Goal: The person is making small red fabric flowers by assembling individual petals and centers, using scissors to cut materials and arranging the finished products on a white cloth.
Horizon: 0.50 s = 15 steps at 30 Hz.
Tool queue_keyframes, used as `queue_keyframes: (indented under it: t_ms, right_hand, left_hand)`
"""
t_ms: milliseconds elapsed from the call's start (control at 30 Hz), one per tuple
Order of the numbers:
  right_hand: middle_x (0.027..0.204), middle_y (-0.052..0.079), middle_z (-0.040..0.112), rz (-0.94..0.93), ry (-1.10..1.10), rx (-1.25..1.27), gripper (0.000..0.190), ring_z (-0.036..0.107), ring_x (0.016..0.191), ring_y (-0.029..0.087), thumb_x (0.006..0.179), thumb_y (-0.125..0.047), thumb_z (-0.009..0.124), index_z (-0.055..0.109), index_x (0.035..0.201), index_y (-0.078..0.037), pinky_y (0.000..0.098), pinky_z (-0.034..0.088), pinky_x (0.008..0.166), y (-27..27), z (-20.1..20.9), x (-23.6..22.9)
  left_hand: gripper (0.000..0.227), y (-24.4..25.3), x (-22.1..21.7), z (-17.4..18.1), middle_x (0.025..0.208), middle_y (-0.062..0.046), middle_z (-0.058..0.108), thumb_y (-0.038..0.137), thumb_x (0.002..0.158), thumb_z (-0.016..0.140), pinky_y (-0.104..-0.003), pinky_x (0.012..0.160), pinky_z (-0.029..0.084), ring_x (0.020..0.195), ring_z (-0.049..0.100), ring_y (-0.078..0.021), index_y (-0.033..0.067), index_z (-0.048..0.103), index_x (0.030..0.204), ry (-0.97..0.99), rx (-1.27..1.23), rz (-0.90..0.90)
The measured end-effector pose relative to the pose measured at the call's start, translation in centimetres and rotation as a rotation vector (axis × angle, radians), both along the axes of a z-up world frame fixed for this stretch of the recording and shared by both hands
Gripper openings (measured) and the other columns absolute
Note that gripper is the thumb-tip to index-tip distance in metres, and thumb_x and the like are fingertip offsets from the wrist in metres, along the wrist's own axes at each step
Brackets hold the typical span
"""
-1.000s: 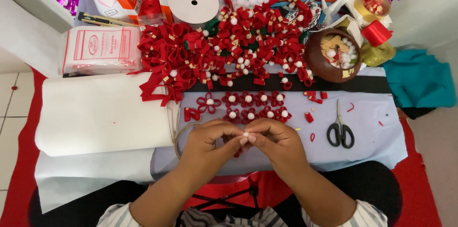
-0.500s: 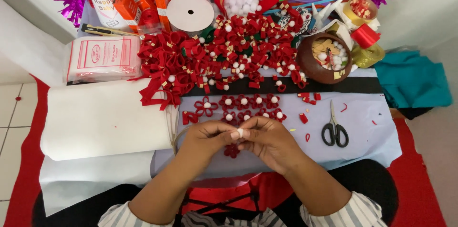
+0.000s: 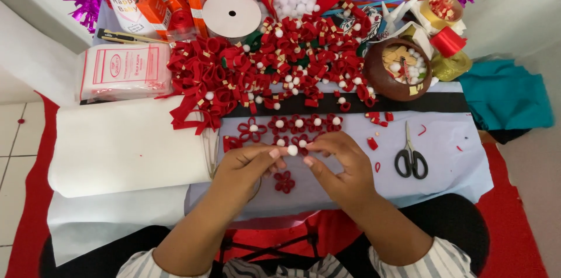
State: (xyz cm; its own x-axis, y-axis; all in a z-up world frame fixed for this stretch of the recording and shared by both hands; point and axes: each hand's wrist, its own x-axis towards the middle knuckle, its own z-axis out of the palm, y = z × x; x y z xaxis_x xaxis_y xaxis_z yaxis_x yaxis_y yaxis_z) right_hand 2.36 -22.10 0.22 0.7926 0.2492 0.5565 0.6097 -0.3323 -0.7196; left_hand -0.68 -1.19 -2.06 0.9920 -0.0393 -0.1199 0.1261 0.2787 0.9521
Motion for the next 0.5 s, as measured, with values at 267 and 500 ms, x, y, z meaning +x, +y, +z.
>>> queue_keyframes:
  t_ms: [267, 500]
  right_hand:
    - [0.103, 0.008, 0.067, 0.075, 0.184, 0.117, 0.023, 0.063, 0.091, 0.02, 0.087, -0.007, 0.075, 0.07, 0.109, -0.003, 0.0321, 0.052, 0.083, 0.0, 0.3, -0.8]
    - [0.112, 0.012, 0.065, 0.281, 0.452, 0.366, 0.02, 0.059, 0.098, 0.019, 0.093, 0.002, 0.066, 0.068, 0.113, 0.001, 0.0309, 0.049, 0.088, -0.4, -0.1, -1.2]
  left_hand:
    - [0.025, -0.2, -1.3, 3.3, 0.095, -0.01, 0.07, 0.012, 0.094, 0.065, -0.027, 0.065, 0.05, 0.075, 0.059, -0.0143, 0.0091, 0.08, 0.114, -0.433, 0.459, -0.024]
    - [0.029, -0.1, -1.3, 3.4, 0.112, -0.009, 0.061, 0.012, 0.092, 0.066, -0.028, 0.077, 0.049, 0.09, 0.058, -0.0191, 0.0098, 0.076, 0.119, -0.639, 0.602, -0.057]
